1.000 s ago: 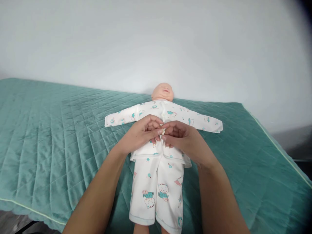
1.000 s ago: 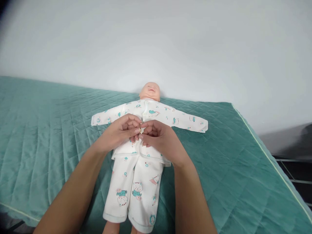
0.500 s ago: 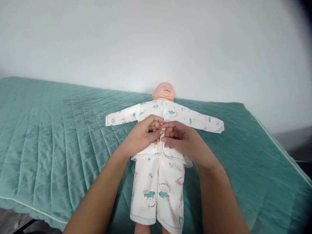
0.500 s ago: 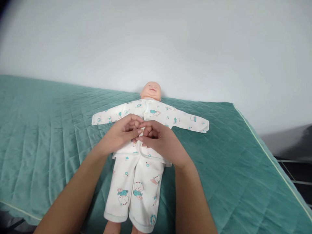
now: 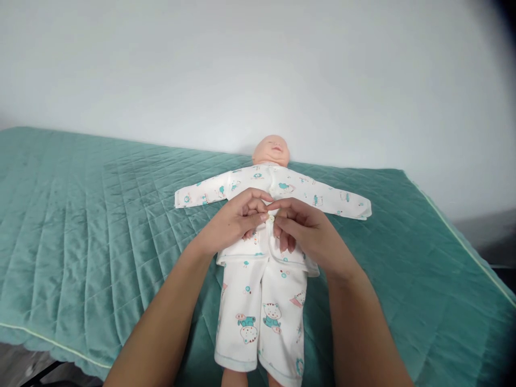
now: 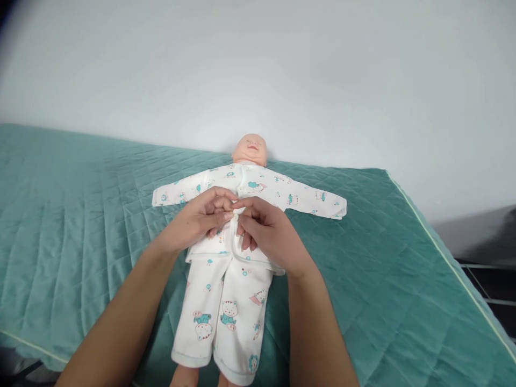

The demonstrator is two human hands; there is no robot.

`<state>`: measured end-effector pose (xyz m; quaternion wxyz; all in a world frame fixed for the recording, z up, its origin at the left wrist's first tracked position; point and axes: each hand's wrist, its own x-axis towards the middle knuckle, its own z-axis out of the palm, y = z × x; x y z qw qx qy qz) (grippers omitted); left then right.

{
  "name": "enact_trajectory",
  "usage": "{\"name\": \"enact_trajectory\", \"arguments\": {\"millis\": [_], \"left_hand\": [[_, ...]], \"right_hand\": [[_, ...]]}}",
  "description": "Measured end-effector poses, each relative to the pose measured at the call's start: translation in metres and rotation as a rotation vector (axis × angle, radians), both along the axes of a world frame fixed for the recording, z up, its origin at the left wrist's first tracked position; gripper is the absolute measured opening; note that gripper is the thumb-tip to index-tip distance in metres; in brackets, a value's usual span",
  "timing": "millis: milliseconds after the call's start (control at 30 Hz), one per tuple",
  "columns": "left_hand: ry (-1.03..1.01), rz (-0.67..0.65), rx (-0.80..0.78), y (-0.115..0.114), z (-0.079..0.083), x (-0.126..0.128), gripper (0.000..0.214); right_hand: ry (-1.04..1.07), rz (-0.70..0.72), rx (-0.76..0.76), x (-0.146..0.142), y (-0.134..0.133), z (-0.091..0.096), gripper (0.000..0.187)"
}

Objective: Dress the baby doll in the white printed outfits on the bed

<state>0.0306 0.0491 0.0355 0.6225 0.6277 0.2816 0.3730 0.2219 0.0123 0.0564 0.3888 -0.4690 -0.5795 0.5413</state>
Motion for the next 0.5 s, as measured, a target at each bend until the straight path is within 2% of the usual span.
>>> {"name": "enact_trajectory", "arguments": {"millis": [267,500], "left_hand": [[0.047,-0.046,-0.015,-0.0009,0.0049,-0.0038,0.032],[0.122,-0.069,-0.036,-0.0041,0.0088,-0.006,0.048]], "right_hand": [[0.006,0.003,-0.021,0.0005,-0.0001,0.0004,0.02],[0.018,-0.018,-0.032,0.0001,0.0005,-0.002,0.015]]}}
